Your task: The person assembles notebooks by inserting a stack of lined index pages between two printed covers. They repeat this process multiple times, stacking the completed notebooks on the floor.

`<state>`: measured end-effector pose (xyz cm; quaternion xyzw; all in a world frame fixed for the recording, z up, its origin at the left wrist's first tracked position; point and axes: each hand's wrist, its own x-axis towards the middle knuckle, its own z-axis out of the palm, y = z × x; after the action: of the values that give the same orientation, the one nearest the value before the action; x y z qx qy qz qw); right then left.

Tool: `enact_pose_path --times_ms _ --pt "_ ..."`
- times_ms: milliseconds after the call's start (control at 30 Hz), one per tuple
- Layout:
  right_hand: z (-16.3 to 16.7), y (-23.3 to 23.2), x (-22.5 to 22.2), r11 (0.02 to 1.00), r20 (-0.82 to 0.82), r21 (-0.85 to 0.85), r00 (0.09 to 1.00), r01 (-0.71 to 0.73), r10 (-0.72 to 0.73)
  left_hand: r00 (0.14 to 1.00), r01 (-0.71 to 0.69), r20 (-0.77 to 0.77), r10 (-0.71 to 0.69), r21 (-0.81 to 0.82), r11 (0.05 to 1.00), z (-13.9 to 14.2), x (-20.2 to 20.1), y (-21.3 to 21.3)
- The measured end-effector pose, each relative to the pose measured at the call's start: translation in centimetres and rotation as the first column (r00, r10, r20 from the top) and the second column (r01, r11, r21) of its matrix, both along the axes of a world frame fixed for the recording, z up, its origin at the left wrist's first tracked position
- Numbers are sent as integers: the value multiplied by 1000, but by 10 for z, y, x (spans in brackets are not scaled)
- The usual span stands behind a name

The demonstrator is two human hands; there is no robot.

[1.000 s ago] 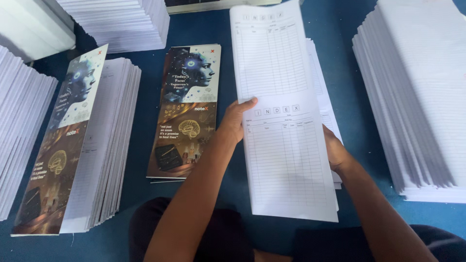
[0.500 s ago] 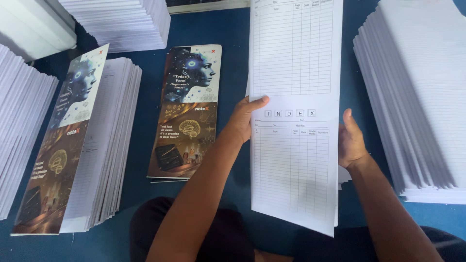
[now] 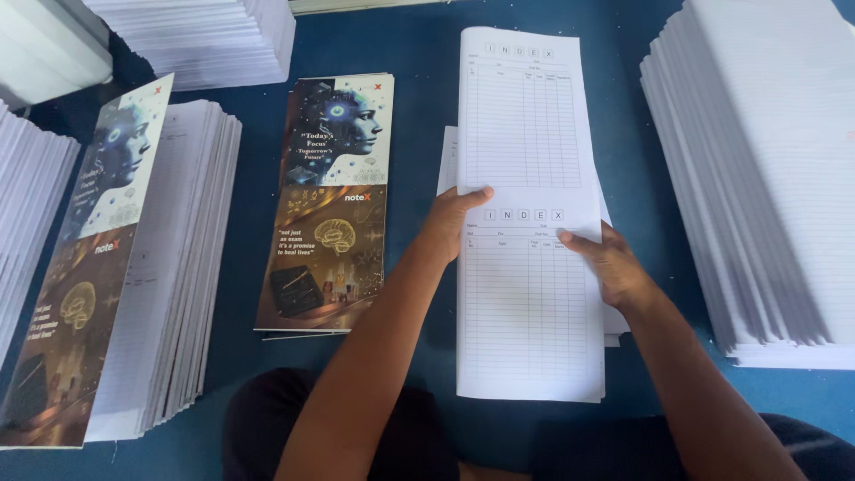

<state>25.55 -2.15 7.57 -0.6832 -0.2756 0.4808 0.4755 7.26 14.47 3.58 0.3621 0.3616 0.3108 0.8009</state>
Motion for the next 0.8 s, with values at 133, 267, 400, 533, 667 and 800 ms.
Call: enact_pose_path --times_ms 133,267,400,533,667,800 --pt "-7 2 1 1000 11 -27 1000 11 -11 990 -18 -141 17 -6 1000 -18 3 3" --pt "-13 -1 2 996 22 -76 999 46 -44 986 -23 -168 13 -54 998 -48 -5 2" --pt "-18 -3 3 980 -4 -180 996 84 -86 971 -10 -240 -18 -112 994 -77 -15 -16" --pt "-22 -2 7 970 -50 -227 994 83 -97 962 24 -267 -64 -150 988 -88 -26 -43" --pt "-26 0 7 952 -48 -296 995 70 -89 938 88 -318 -138 -169 982 -84 -32 -66" --pt "-26 6 5 944 20 -323 998 70 -67 947 65 -315 -63 -4 998 -80 -26 -79"
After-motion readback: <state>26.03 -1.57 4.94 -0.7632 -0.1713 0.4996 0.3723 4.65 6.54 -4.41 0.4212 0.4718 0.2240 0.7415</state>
